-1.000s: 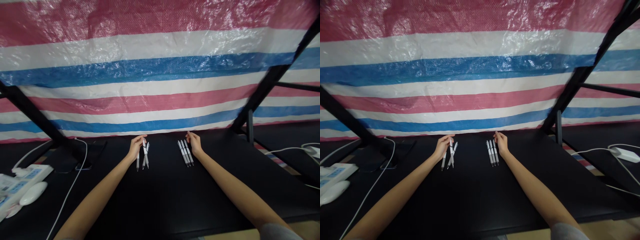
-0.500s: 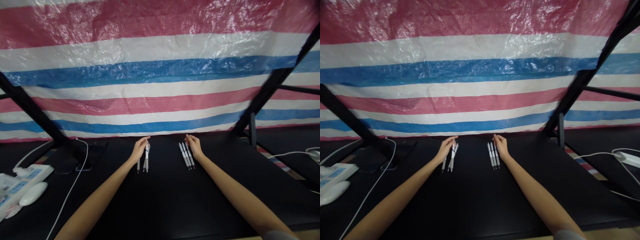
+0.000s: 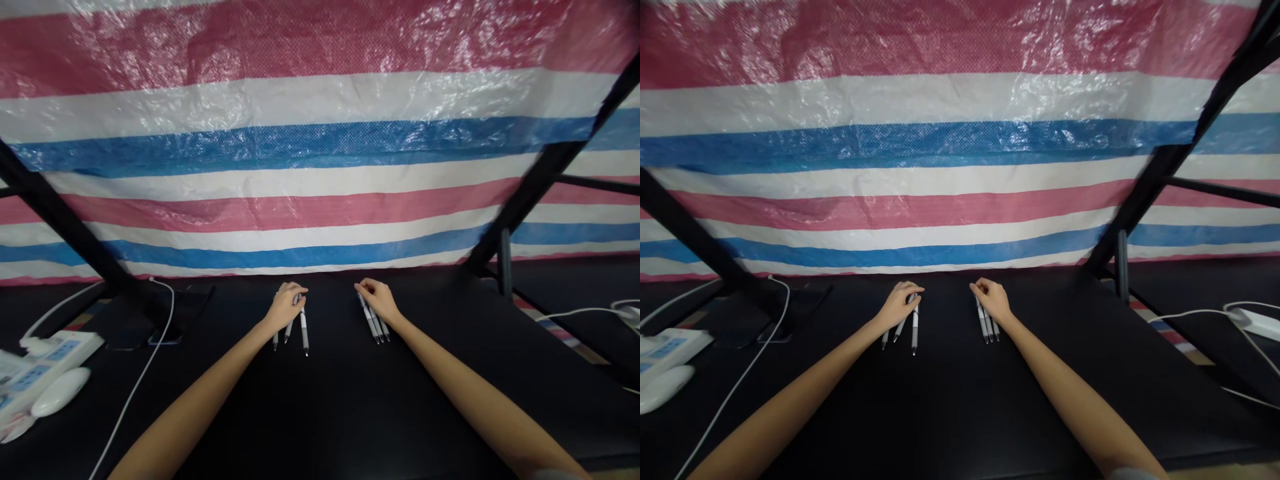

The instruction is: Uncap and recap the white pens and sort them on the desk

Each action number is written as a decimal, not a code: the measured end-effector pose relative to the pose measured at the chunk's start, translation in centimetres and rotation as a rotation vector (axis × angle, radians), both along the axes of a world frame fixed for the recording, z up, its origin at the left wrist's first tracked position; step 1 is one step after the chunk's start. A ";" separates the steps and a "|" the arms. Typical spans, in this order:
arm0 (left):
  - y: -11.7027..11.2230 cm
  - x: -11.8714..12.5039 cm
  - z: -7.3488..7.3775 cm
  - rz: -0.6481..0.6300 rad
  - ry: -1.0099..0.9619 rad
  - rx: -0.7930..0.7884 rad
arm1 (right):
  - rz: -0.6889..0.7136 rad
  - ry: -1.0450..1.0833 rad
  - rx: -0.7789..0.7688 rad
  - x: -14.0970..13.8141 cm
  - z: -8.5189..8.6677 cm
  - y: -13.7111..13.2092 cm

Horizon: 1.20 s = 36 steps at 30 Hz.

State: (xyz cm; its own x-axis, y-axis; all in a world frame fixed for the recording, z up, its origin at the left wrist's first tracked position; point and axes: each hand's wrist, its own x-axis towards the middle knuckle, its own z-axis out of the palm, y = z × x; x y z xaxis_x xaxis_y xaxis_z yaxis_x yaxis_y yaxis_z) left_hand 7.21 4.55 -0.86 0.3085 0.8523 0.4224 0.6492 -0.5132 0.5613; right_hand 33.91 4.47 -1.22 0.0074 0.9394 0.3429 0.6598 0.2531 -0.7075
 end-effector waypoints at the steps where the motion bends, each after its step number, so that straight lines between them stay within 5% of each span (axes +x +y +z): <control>1: 0.0 0.0 -0.1 -0.010 0.021 0.006 | -0.003 -0.026 -0.006 -0.1 0.1 -0.1; 12: -0.1 0.1 -0.2 -0.039 0.060 0.022 | -0.043 -0.183 -0.025 -0.3 1.0 -0.6; 23: -0.3 0.1 0.0 0.026 0.078 0.064 | 0.132 -0.440 -0.251 1.4 4.9 -0.6; 28: -0.3 0.3 -0.2 0.052 0.096 0.035 | 0.258 -0.450 -0.374 1.9 5.0 -0.7; 36: -0.5 0.4 0.3 0.038 0.168 -0.011 | 0.258 -0.495 -0.340 1.2 4.8 -1.1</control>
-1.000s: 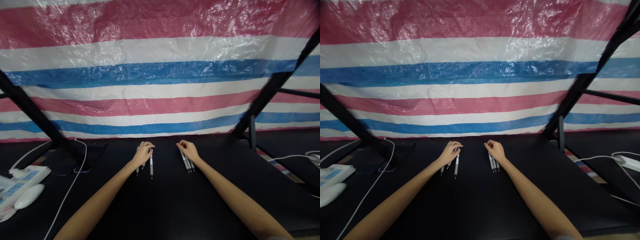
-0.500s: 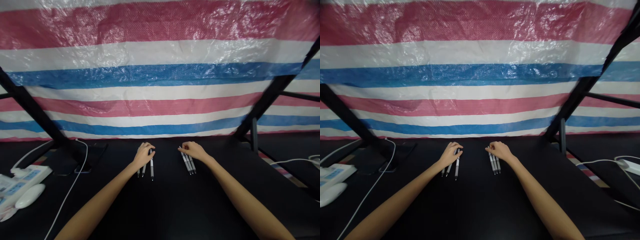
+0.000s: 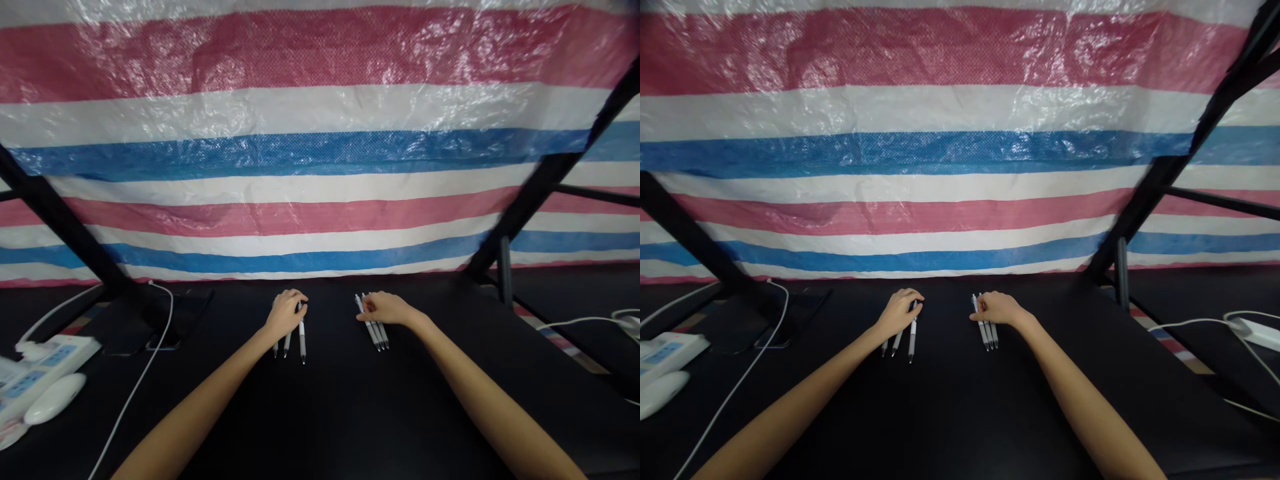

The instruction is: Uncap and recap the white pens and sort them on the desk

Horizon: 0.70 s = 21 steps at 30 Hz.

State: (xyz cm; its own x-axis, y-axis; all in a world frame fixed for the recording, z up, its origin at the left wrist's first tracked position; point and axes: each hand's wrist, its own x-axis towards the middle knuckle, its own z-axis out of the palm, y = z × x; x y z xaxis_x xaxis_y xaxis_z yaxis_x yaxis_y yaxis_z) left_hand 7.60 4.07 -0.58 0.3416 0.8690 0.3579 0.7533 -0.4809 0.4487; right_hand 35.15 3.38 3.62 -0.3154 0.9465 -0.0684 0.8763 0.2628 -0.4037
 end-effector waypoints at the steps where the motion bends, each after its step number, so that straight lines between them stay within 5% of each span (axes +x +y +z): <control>1: 0.0 0.0 0.0 0.004 0.006 0.002 | 0.002 -0.010 -0.005 -0.1 0.0 -0.1; 13: -0.1 0.0 0.1 0.026 0.069 -0.002 | 0.013 -0.099 -0.088 -0.5 -0.1 0.1; 21: -0.3 0.0 0.2 0.048 0.065 0.040 | 0.038 0.561 -0.302 0.0 0.3 0.5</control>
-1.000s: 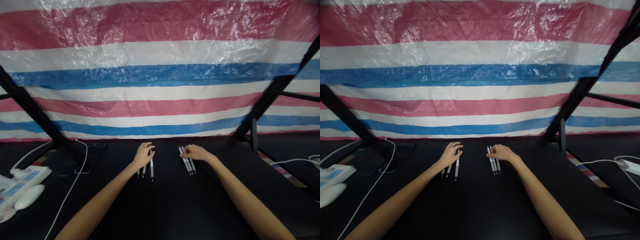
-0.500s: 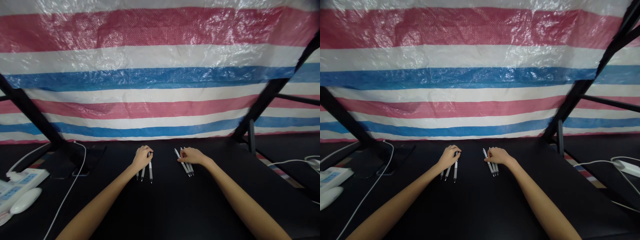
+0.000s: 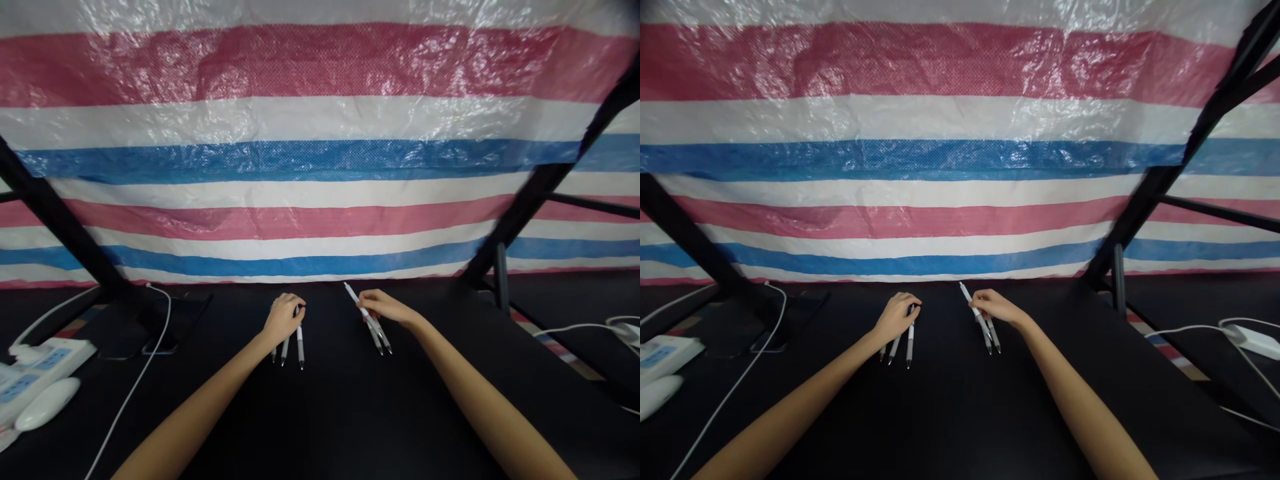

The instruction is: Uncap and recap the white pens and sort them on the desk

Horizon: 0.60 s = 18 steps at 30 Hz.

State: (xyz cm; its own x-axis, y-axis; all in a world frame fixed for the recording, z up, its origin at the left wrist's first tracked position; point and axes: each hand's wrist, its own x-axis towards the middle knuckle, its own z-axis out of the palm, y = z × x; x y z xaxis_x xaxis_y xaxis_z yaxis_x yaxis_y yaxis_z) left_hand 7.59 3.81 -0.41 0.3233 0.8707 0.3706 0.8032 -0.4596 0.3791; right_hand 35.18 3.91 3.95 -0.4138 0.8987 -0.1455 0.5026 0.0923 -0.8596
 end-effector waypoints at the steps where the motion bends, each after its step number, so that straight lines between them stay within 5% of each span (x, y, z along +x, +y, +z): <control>1: 0.0 0.0 0.0 -0.004 -0.012 0.012 | -0.020 0.060 -0.018 -0.1 0.0 0.0; 8: -0.8 0.1 0.6 -0.121 -0.073 0.172 | -0.053 0.188 0.081 -1.7 -0.3 -0.5; 18: -1.4 0.2 1.2 -0.310 -0.059 0.251 | 0.099 0.026 0.393 -3.3 -0.9 -1.5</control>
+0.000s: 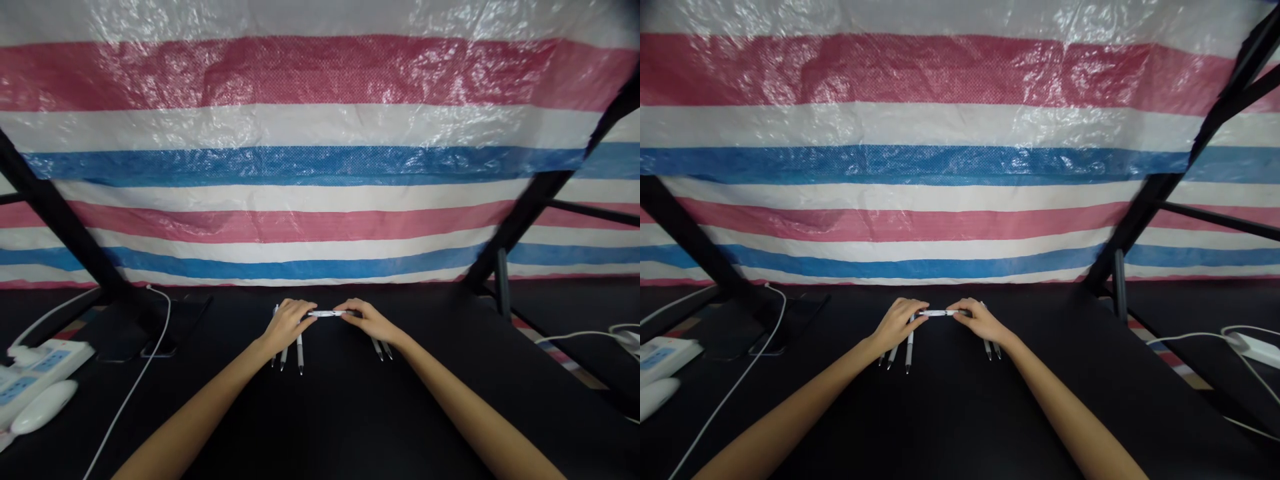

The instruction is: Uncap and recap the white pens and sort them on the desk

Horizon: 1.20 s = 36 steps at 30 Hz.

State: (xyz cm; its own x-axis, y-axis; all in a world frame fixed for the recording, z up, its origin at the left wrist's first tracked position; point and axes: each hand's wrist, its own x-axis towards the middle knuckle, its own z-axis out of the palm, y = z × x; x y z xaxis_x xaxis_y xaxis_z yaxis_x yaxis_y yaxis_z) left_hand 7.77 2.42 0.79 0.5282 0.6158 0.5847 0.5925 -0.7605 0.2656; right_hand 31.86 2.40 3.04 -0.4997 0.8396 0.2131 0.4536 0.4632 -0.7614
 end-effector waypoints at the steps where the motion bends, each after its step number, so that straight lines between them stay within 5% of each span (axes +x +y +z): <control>1: -0.1 0.0 0.1 -0.009 0.006 0.003 | -0.004 -0.008 0.024 0.0 -0.1 0.0; 23: 0.3 0.2 -0.2 0.087 0.206 0.014 | 0.053 -0.362 0.516 0.5 -1.6 0.0; 36: 0.6 0.0 -0.4 0.117 0.165 0.006 | 0.039 -0.421 0.315 1.0 -0.7 0.3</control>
State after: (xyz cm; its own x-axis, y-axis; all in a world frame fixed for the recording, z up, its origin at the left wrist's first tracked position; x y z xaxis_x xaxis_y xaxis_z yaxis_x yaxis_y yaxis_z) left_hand 7.81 2.99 0.44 0.5420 0.6756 0.4998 0.7122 -0.6850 0.1537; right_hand 32.87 2.73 2.35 -0.6259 0.7465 0.2258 0.6684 0.6626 -0.3379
